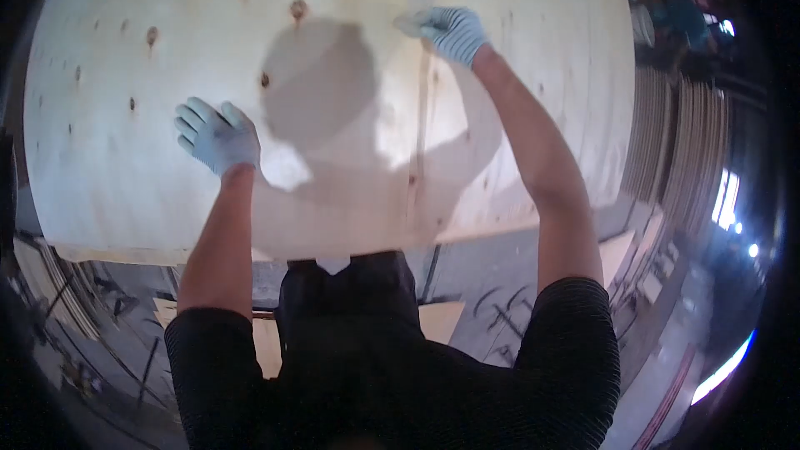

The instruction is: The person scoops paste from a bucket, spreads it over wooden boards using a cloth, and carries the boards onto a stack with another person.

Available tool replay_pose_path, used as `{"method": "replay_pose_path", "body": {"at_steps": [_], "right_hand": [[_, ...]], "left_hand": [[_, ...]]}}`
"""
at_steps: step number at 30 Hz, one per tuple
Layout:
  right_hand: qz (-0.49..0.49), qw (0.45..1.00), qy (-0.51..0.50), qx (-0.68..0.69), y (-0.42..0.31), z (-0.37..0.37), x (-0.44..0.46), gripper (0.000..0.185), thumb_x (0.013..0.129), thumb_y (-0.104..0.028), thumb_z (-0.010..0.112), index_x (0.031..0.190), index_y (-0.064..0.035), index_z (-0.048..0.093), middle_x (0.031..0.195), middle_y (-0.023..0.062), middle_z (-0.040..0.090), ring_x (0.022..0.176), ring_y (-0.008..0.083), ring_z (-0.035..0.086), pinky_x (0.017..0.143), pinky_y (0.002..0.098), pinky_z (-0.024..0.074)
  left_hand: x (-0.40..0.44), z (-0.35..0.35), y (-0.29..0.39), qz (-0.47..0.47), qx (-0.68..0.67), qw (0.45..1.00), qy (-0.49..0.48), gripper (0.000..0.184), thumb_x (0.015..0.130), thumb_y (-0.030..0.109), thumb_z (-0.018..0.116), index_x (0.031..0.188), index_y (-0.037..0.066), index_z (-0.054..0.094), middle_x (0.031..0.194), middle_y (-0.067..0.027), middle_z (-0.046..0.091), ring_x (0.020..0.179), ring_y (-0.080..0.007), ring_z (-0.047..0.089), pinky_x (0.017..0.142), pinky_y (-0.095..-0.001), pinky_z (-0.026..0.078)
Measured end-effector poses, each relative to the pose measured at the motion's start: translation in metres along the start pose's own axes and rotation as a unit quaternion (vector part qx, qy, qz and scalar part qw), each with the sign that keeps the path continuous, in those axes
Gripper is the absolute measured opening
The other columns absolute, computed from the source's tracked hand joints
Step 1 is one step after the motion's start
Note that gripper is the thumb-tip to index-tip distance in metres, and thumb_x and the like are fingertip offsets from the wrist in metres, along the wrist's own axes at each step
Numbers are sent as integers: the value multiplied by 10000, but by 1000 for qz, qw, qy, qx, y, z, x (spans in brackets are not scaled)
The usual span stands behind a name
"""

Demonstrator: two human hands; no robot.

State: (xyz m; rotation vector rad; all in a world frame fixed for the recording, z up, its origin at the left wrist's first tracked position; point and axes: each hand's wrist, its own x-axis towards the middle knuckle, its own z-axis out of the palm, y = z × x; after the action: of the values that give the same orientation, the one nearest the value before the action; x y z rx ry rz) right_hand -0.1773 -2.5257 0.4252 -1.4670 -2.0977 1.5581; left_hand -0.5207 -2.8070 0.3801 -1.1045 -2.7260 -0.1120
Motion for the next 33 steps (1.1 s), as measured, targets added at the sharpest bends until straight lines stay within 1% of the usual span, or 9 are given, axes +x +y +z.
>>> {"method": "replay_pose_path", "body": {"at_steps": [1,3,5,9,14,17,20,23,33], "right_hand": [[54,993,17,-101,-12,27,-54,243,964,-32,702,1202,-1,740,1173,32,760,1026,97,681,964,261,555],[-185,973,50,-126,33,85,-150,282,961,-44,711,1241,-19,729,1229,63,752,1088,103,690,907,263,581],[248,879,58,403,22,145,-238,266,927,-43,719,1190,-39,758,1073,45,775,761,61,655,686,189,547],[89,962,182,182,38,230,-344,287,986,-204,714,1194,-9,747,918,0,735,679,65,594,610,218,494],[141,940,304,-62,33,181,-281,252,983,-191,686,1152,-18,758,981,89,786,825,115,693,740,286,558],[-30,971,212,-106,44,217,-317,224,924,27,709,1140,1,763,1069,128,779,931,127,694,810,282,584],[-67,942,197,263,55,285,-369,197,938,-68,719,1122,-30,778,1080,101,773,920,114,695,824,249,579],[103,941,235,220,39,316,-370,225,929,-22,725,1151,-4,757,1079,75,759,942,118,688,841,238,581],[70,937,335,70,-41,340,-261,255,942,32,684,1191,77,716,1079,151,753,1003,172,713,822,266,570]], "left_hand": [[-2,-5,0,-1,-8,1000,-7,626,981,380,515,1409,-76,472,1502,-295,460,1395,-453,415,1115,-544,338],[-4,-10,-1,-11,-29,999,-9,569,976,376,518,1338,-63,510,1450,-283,496,1353,-435,443,1069,-527,368],[-11,4,-4,-14,-30,999,15,621,965,377,549,1404,-56,472,1462,-286,480,1376,-440,427,1113,-547,332],[-17,-20,-61,197,-104,972,-79,614,955,376,582,1415,-17,485,1433,-270,492,1365,-427,439,1136,-548,330],[-27,10,-205,202,-103,972,68,503,977,315,533,1394,34,527,1356,-245,533,1278,-420,498,1070,-545,397],[-30,5,-235,149,-52,986,46,484,992,288,498,1396,21,520,1354,-252,538,1272,-426,507,1082,-563,387],[-30,-5,-227,136,-29,990,7,496,1002,284,479,1410,5,508,1417,-263,510,1329,-429,477,1121,-557,360],[-31,9,-235,160,-1,982,105,514,998,277,476,1424,-11,485,1430,-271,495,1349,-435,454,1114,-555,355],[-20,3,-243,121,-21,992,-20,594,994,333,505,1472,-15,445,1522,-294,438,1442,-463,372,1162,-574,294]]}}
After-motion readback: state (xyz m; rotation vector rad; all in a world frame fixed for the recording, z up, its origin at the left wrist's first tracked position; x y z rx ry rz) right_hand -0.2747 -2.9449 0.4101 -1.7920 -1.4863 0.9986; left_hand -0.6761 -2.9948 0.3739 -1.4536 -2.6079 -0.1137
